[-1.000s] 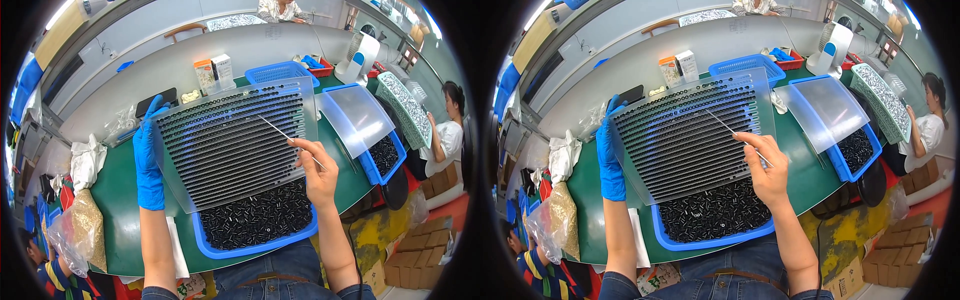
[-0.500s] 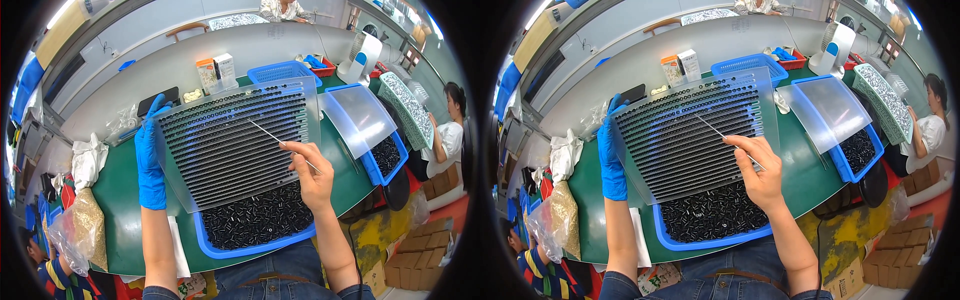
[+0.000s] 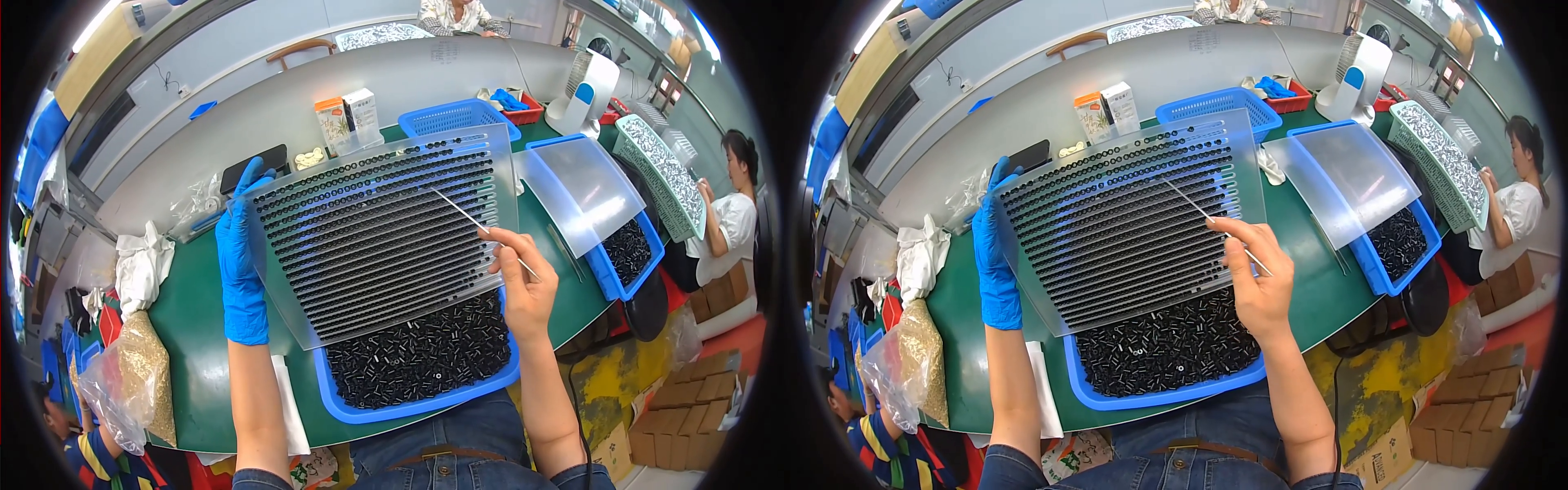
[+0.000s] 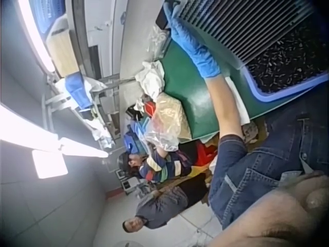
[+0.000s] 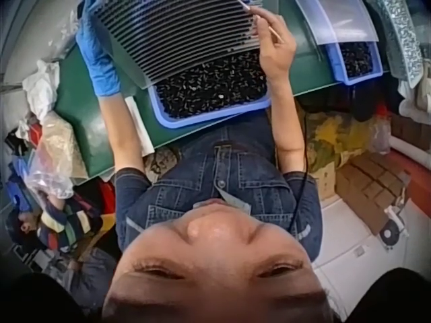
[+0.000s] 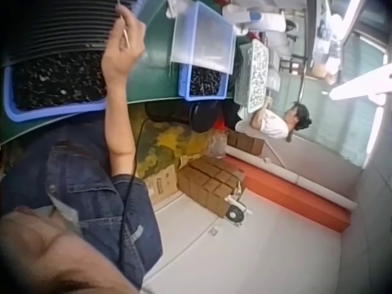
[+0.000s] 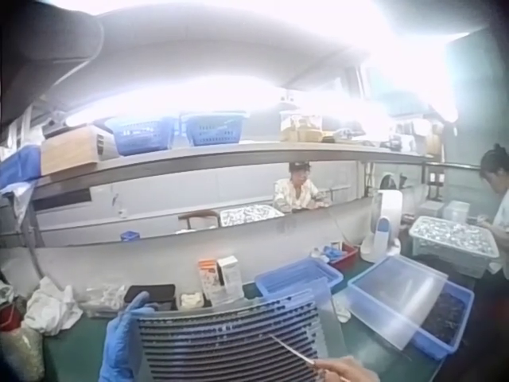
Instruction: The person is sorting small black components into a grid template using a thin pick tool.
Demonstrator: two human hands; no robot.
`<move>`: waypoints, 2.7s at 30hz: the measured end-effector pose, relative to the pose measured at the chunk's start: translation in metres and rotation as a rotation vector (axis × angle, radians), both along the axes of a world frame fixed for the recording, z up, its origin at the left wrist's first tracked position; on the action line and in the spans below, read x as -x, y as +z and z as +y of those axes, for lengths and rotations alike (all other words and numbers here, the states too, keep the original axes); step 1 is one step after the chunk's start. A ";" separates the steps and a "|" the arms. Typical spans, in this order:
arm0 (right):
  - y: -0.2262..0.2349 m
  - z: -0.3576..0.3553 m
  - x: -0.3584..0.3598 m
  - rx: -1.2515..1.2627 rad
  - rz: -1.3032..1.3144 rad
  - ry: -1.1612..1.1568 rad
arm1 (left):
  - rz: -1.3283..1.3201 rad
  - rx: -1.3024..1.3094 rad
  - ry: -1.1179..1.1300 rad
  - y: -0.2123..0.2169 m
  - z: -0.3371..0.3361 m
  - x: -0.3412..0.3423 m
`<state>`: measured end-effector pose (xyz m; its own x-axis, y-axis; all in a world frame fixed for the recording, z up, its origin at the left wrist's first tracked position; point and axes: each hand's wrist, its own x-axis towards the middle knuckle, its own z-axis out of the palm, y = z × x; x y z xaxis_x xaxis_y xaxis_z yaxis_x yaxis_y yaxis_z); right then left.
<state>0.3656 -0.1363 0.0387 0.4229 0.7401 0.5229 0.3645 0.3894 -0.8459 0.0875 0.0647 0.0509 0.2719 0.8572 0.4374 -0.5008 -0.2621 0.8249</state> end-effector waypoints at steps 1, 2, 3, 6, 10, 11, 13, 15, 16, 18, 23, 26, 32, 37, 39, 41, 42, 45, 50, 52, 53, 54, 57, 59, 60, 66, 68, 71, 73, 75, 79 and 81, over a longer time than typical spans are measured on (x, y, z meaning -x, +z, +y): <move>-0.001 0.001 -0.001 -0.010 -0.027 0.011 | -0.001 -0.001 -0.006 0.000 0.000 0.000; -0.001 0.001 -0.001 -0.020 -0.055 0.021 | 0.002 0.003 -0.012 0.000 0.000 0.000; -0.001 0.001 0.000 -0.021 -0.054 0.020 | 0.007 0.007 -0.013 0.000 0.000 0.001; 0.000 0.001 0.001 -0.047 -0.044 0.023 | -0.006 0.000 -0.030 -0.001 0.000 0.002; -0.002 0.000 0.001 -0.028 -0.037 0.006 | 0.011 -0.010 -0.012 -0.001 0.001 0.002; -0.002 0.000 0.000 -0.018 -0.056 0.007 | 0.012 -0.007 -0.004 -0.001 0.000 0.002; -0.002 -0.001 0.000 -0.028 -0.045 -0.001 | 0.012 -0.005 -0.002 -0.001 0.000 0.001; -0.001 -0.002 -0.001 -0.037 -0.034 -0.007 | 0.011 0.008 -0.008 -0.001 0.001 0.002; 0.000 -0.002 -0.001 -0.038 -0.007 -0.017 | 0.012 0.008 -0.008 -0.002 0.001 0.002; 0.000 -0.002 -0.002 -0.039 0.018 -0.033 | 0.015 0.015 0.008 -0.003 0.002 0.002; -0.002 -0.002 -0.004 -0.050 -0.002 -0.030 | 0.027 0.017 0.004 -0.003 0.002 0.004; -0.004 -0.004 -0.008 -0.041 0.042 -0.063 | 0.026 0.019 -0.008 -0.005 0.003 0.004; -0.006 -0.002 -0.009 -0.081 0.042 -0.069 | 0.034 0.000 -0.002 -0.004 0.001 0.004; -0.006 -0.002 -0.008 -0.070 0.044 -0.075 | 0.048 -0.027 0.034 -0.001 -0.001 0.001; -0.006 -0.002 -0.006 -0.077 0.027 -0.057 | 0.035 0.019 0.012 -0.001 -0.001 0.003; -0.004 -0.002 -0.003 -0.049 -0.019 -0.027 | 0.034 0.020 0.016 -0.001 -0.001 0.002; -0.005 -0.001 -0.003 -0.050 -0.018 -0.027 | 0.032 0.021 0.020 -0.001 -0.001 0.002; -0.008 0.001 -0.003 -0.048 -0.141 -0.042 | 0.028 0.021 0.016 -0.001 -0.001 0.002; -0.006 -0.001 -0.004 -0.064 -0.121 -0.044 | 0.035 0.019 0.025 0.000 -0.002 0.002; -0.007 0.000 -0.005 -0.057 -0.119 -0.048 | 0.035 0.016 0.019 -0.001 0.000 0.003; -0.007 0.001 -0.005 -0.049 -0.116 -0.048 | 0.038 0.020 0.013 -0.003 0.001 0.003; -0.007 0.001 -0.005 -0.050 -0.116 -0.051 | 0.042 0.024 0.010 -0.004 0.002 0.004; -0.007 0.000 -0.005 -0.050 -0.148 -0.060 | 0.042 0.013 0.033 -0.005 0.002 0.004; -0.006 -0.001 -0.004 -0.055 -0.136 -0.056 | 0.078 -0.008 0.033 -0.008 0.005 0.008; -0.006 -0.002 -0.005 -0.055 -0.135 -0.058 | 0.113 -0.028 0.033 -0.008 0.006 0.008; -0.005 -0.004 -0.010 -0.036 -0.034 -0.114 | 0.094 0.009 0.030 -0.007 0.003 0.005; -0.006 -0.004 -0.017 -0.061 -0.029 -0.156 | 0.058 0.007 0.020 -0.004 0.000 0.002; -0.004 -0.006 -0.022 -0.046 0.047 -0.157 | 0.019 0.015 0.004 -0.004 0.000 0.001; -0.005 -0.005 -0.023 -0.047 0.049 -0.163 | 0.016 0.020 -0.003 -0.004 0.002 0.002; -0.008 -0.004 -0.024 -0.047 0.052 -0.168 | 0.025 0.001 -0.006 -0.006 0.003 0.003; -0.011 -0.005 -0.025 -0.041 -0.017 -0.125 | 0.017 0.021 -0.002 -0.007 0.004 0.004; -0.010 -0.005 -0.025 -0.037 -0.019 -0.128 | 0.020 0.035 0.008 -0.008 0.004 0.003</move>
<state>0.3901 -0.1410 0.0284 0.5027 0.6605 0.5577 0.4292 0.3694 -0.8242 0.0849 0.0691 0.0431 0.2740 0.8737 0.4020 -0.4820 -0.2370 0.8435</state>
